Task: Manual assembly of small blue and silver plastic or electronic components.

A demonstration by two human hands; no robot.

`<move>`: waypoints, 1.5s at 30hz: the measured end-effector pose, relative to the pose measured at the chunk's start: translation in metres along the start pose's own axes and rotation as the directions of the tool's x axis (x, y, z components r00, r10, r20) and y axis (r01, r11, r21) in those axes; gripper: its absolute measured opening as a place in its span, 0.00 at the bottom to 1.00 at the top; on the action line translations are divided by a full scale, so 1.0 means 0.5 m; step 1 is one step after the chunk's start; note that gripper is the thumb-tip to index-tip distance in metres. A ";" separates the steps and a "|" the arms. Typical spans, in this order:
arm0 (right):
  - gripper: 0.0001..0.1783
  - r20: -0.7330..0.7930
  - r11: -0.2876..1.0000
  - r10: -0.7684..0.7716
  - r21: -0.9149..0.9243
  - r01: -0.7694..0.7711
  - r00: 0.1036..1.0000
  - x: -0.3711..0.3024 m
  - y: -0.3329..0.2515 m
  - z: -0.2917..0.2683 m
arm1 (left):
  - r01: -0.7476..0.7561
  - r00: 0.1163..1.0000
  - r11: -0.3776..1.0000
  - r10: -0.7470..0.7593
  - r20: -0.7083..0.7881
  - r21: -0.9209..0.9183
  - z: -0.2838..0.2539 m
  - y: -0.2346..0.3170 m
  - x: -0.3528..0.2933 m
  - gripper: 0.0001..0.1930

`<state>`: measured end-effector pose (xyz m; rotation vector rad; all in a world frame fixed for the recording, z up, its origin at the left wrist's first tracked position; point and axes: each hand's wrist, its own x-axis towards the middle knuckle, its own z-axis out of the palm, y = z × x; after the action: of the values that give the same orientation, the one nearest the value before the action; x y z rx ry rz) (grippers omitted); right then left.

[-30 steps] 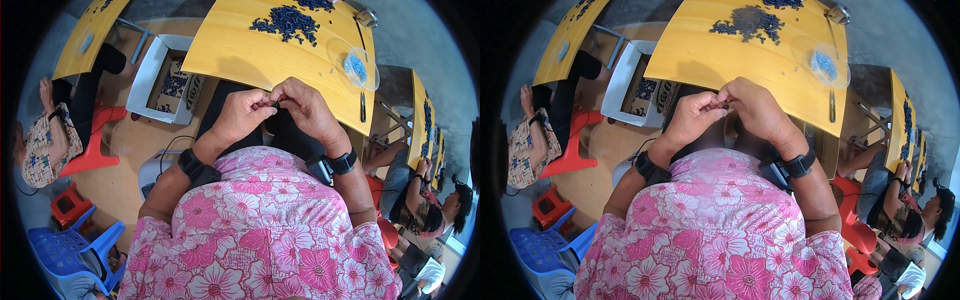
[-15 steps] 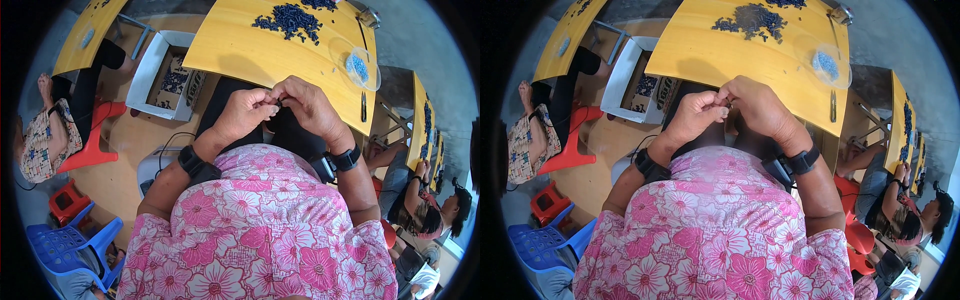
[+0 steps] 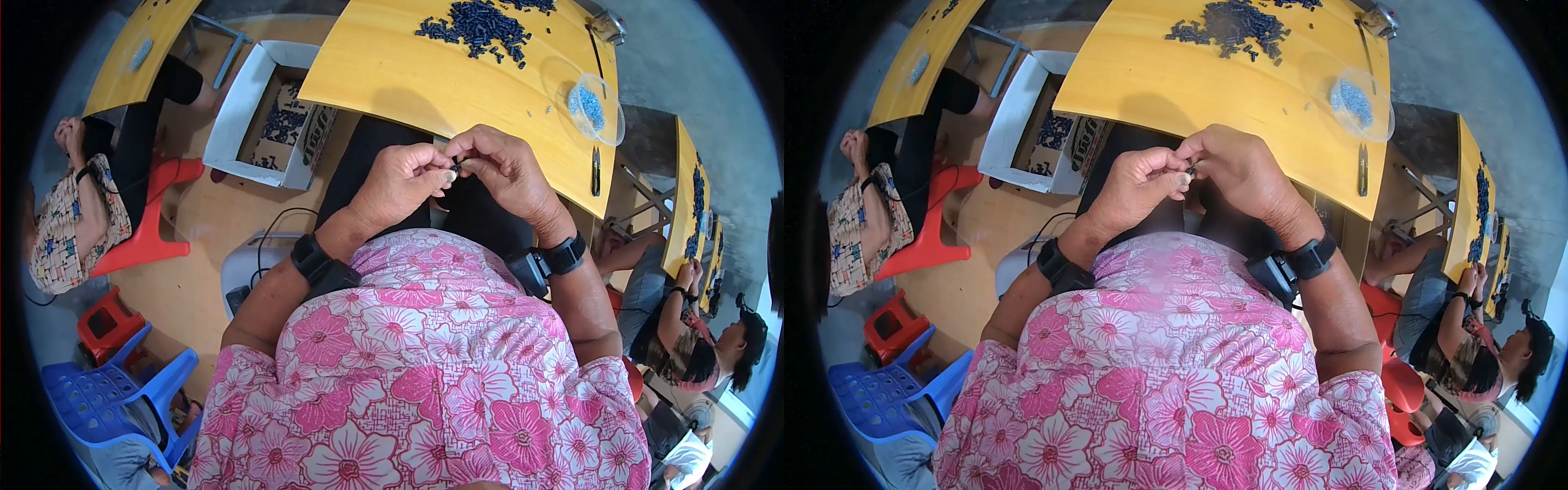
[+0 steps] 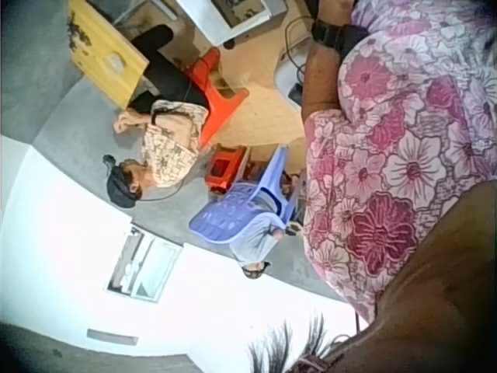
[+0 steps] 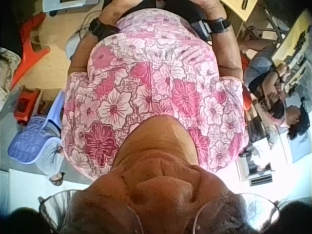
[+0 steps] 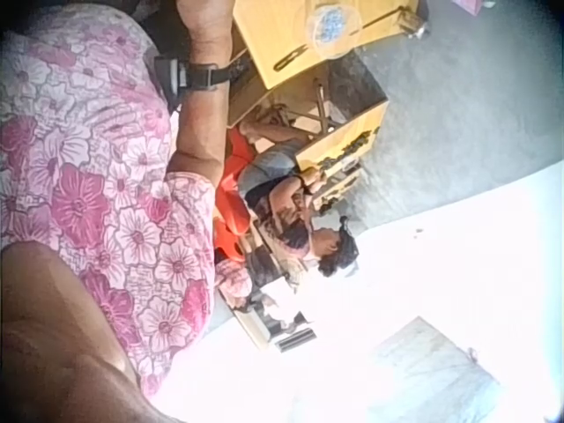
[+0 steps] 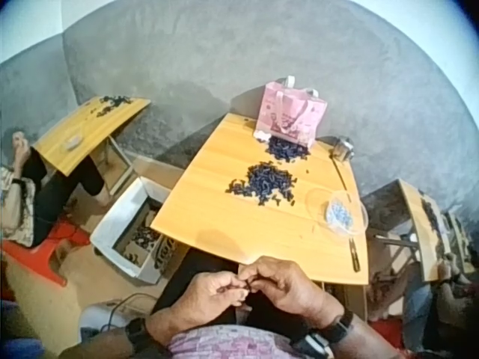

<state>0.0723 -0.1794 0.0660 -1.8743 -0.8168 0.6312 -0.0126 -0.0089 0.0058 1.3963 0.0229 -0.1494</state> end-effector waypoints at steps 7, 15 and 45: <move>0.13 -0.037 0.983 -0.124 -0.142 0.118 0.992 -0.003 0.001 0.010 | 0.037 0.999 0.999 -0.037 0.004 -0.011 0.000 0.004 -0.003 0.06; 0.12 -0.024 0.997 -0.080 -0.018 0.080 0.996 -0.002 0.013 0.006 | 0.000 1.000 1.000 0.000 -0.007 0.020 0.002 -0.001 -0.002 0.06; 0.11 -0.200 0.921 0.096 0.388 -0.012 0.975 0.002 0.027 0.020 | -0.054 0.997 0.999 0.054 -0.059 -0.004 -0.012 0.014 0.006 0.08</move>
<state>0.0692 -0.1772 0.0497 -1.5724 -0.4597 0.5637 -0.0086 -0.0019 0.0111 1.3938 0.0343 -0.0634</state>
